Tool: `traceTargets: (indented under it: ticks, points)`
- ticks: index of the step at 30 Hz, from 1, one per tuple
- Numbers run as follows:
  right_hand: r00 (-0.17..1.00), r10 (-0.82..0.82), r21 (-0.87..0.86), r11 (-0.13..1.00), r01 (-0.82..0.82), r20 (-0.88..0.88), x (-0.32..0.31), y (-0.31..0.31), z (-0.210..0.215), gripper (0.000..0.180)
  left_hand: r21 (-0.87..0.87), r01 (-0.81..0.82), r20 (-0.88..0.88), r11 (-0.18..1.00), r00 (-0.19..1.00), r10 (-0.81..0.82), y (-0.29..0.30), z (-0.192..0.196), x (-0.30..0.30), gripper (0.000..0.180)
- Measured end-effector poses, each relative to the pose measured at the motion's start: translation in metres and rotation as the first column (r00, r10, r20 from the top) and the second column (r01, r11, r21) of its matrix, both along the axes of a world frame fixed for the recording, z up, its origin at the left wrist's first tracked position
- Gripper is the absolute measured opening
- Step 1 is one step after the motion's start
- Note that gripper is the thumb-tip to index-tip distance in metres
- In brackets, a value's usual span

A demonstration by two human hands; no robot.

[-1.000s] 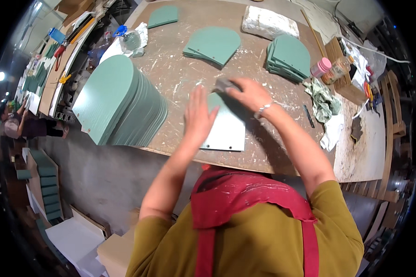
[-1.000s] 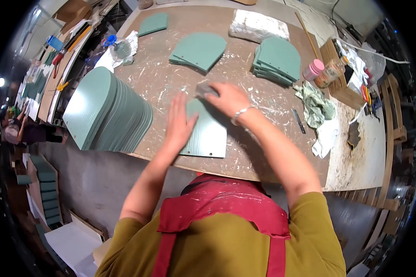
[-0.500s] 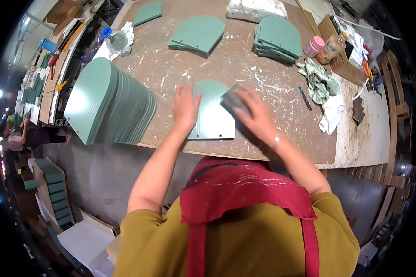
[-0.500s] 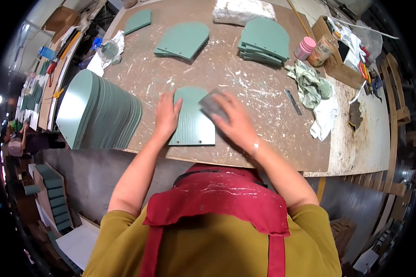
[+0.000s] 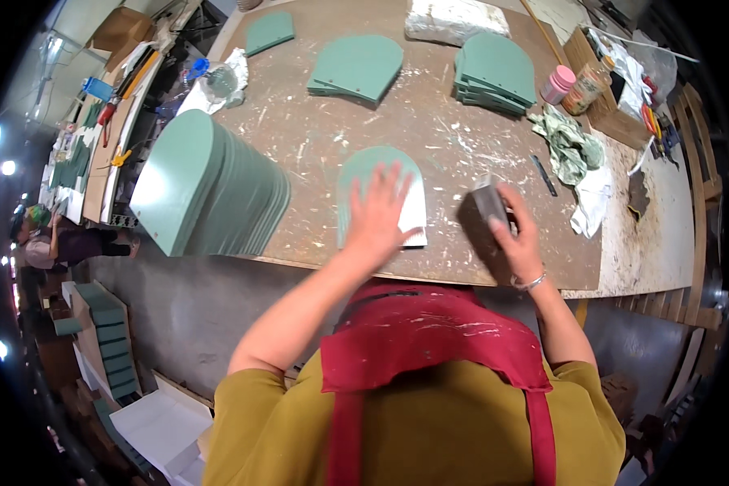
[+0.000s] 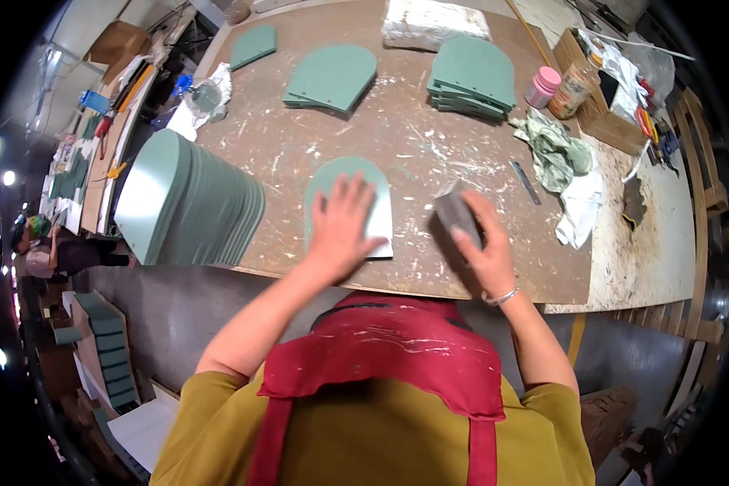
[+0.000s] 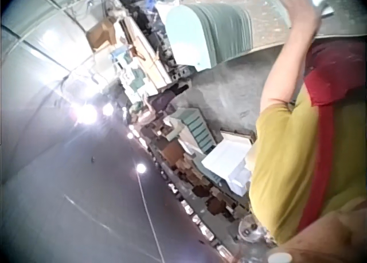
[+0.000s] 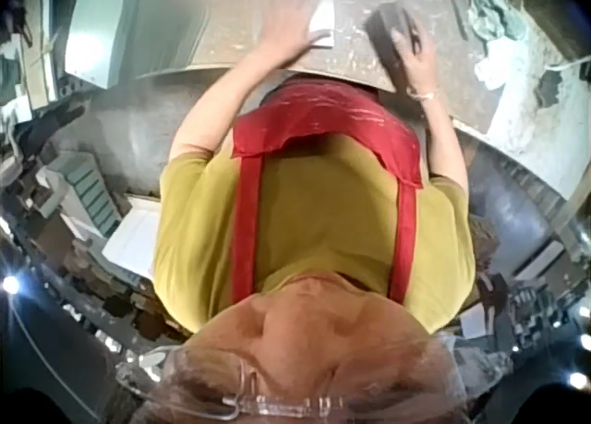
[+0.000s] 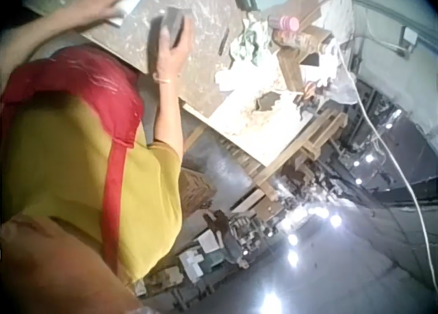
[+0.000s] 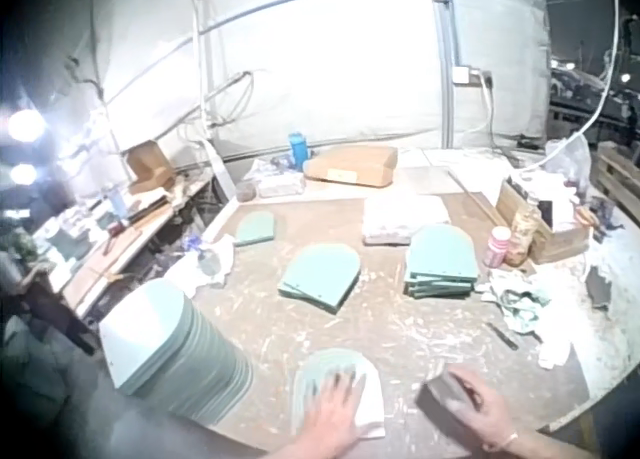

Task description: The person sands green curved panels one by one using a sanding block, wipes them with a cloth, and then stacks them on top of each other.

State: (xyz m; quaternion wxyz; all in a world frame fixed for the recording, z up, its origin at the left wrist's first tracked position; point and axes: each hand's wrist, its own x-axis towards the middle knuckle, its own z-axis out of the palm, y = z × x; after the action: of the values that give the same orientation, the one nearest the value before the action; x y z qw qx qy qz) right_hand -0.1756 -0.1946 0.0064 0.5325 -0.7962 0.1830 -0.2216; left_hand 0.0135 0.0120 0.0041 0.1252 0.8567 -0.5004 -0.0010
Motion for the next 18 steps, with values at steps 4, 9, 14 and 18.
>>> traceTargets:
  ticks: [4, 9, 14, 18]
  points:
    - [0.997, -0.068, 0.229, 0.97, 0.077, -0.043, -0.002, 0.0, -0.024, 0.051, 0.1, 0.105, 0.04, 0.989, 0.993, -0.109, 0.01, -0.017, -0.031, 0.097]
    - [0.999, 0.014, 0.113, 0.994, -0.008, -0.052, -0.008, 0.003, -0.033, 0.052, -0.001, 0.161, 0.154, 0.987, 0.975, -0.159, 0.022, -0.035, -0.032, 0.075]
    - [0.997, -0.078, 0.267, 0.96, 0.083, -0.028, 0.003, -0.01, -0.019, 0.051, -0.125, 0.191, 0.169, 0.973, 0.971, -0.169, 0.026, -0.044, -0.033, 0.063]
    - [0.985, -0.12, 0.669, 0.724, 0.171, -0.122, 0.014, -0.003, -0.01, 0.053, -0.262, 0.119, -0.082, 0.958, 0.986, -0.145, 0.037, -0.04, -0.022, 0.058]
